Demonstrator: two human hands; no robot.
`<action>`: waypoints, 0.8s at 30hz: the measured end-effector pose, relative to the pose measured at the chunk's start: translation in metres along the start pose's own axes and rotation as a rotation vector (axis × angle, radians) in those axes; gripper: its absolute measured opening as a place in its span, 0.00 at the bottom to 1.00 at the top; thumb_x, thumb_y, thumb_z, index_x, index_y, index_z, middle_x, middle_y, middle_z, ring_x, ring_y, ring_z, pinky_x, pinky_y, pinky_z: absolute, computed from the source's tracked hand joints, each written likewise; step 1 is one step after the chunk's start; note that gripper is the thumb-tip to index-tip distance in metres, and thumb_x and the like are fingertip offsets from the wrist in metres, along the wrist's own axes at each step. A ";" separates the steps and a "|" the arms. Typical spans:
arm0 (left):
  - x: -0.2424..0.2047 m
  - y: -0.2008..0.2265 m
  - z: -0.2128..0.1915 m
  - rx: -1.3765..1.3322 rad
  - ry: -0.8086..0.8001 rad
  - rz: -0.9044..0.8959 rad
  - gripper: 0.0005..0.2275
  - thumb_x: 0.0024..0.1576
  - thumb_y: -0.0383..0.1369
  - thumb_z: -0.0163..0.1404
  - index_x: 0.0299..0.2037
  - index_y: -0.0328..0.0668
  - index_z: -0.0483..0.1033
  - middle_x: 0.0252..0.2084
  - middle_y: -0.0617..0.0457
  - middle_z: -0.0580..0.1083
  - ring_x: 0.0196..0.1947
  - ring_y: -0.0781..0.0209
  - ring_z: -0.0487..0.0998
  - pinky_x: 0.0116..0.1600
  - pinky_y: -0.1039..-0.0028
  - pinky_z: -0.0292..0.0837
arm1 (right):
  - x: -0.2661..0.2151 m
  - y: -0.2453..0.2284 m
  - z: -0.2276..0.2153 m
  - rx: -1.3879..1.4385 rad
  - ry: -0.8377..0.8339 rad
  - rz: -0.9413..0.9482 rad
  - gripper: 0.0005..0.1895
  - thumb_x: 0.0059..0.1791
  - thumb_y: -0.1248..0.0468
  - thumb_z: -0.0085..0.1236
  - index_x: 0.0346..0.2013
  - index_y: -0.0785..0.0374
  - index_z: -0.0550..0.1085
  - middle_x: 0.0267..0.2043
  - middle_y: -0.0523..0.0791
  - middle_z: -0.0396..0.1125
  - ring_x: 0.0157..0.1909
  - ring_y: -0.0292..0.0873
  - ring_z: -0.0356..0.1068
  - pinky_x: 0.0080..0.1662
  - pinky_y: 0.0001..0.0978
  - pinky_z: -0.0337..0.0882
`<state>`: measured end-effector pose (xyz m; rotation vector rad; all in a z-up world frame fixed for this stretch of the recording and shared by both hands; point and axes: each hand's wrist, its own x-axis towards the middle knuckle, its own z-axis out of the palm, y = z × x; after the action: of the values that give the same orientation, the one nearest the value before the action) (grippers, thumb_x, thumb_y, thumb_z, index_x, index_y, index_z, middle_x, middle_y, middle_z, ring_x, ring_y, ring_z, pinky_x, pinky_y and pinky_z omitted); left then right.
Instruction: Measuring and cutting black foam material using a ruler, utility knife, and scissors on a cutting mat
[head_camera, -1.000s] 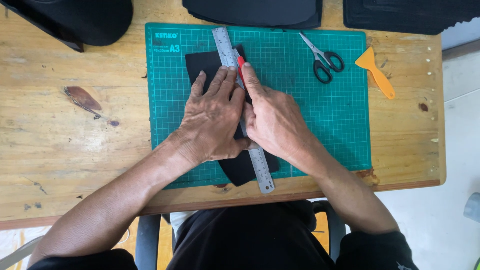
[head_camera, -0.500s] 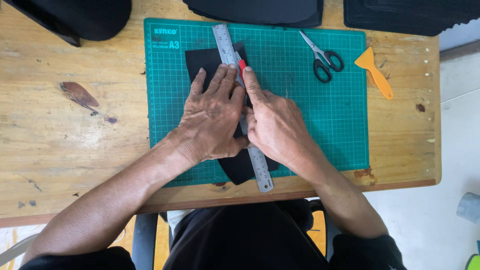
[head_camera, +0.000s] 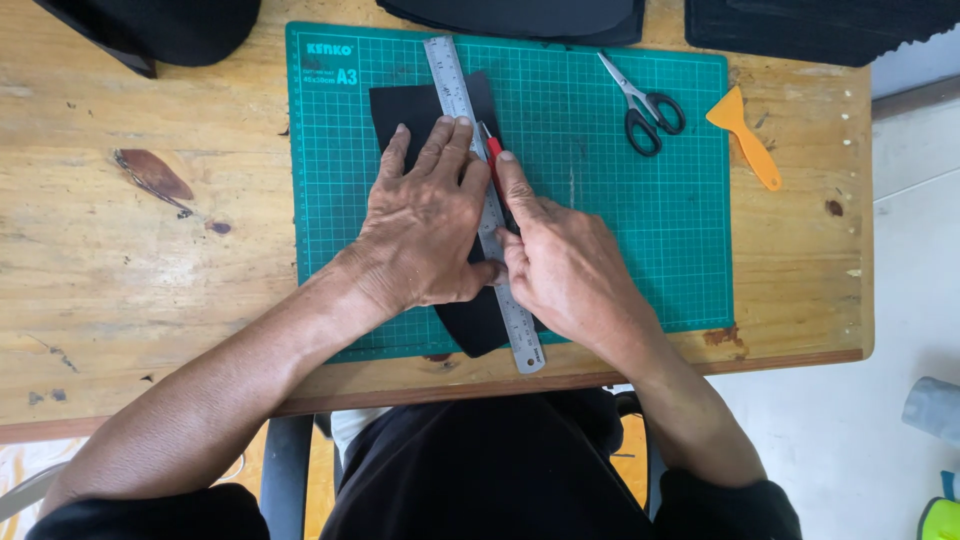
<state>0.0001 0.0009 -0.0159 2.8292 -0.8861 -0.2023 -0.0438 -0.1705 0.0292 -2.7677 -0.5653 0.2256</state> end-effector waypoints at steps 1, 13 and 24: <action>0.000 0.000 0.000 -0.001 0.000 0.000 0.53 0.39 0.68 0.62 0.65 0.34 0.61 0.76 0.33 0.51 0.77 0.38 0.48 0.73 0.35 0.40 | -0.002 -0.001 -0.001 -0.001 -0.001 0.000 0.40 0.56 0.62 0.53 0.77 0.65 0.46 0.40 0.53 0.72 0.30 0.53 0.71 0.29 0.48 0.70; -0.001 0.003 -0.006 -0.001 -0.038 -0.021 0.51 0.41 0.68 0.60 0.65 0.35 0.61 0.76 0.33 0.50 0.77 0.37 0.47 0.72 0.31 0.37 | -0.029 -0.011 -0.007 -0.003 -0.004 -0.010 0.38 0.56 0.61 0.53 0.76 0.67 0.49 0.40 0.54 0.73 0.32 0.53 0.73 0.31 0.50 0.72; -0.002 0.001 -0.003 -0.003 0.015 0.007 0.51 0.38 0.66 0.63 0.63 0.32 0.62 0.75 0.31 0.53 0.76 0.37 0.50 0.71 0.31 0.41 | -0.056 -0.017 -0.005 0.017 -0.011 0.019 0.37 0.56 0.61 0.51 0.76 0.65 0.50 0.39 0.51 0.73 0.32 0.51 0.72 0.31 0.49 0.71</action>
<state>-0.0014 0.0014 -0.0126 2.8211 -0.8912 -0.1809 -0.0998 -0.1792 0.0445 -2.7581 -0.5370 0.2486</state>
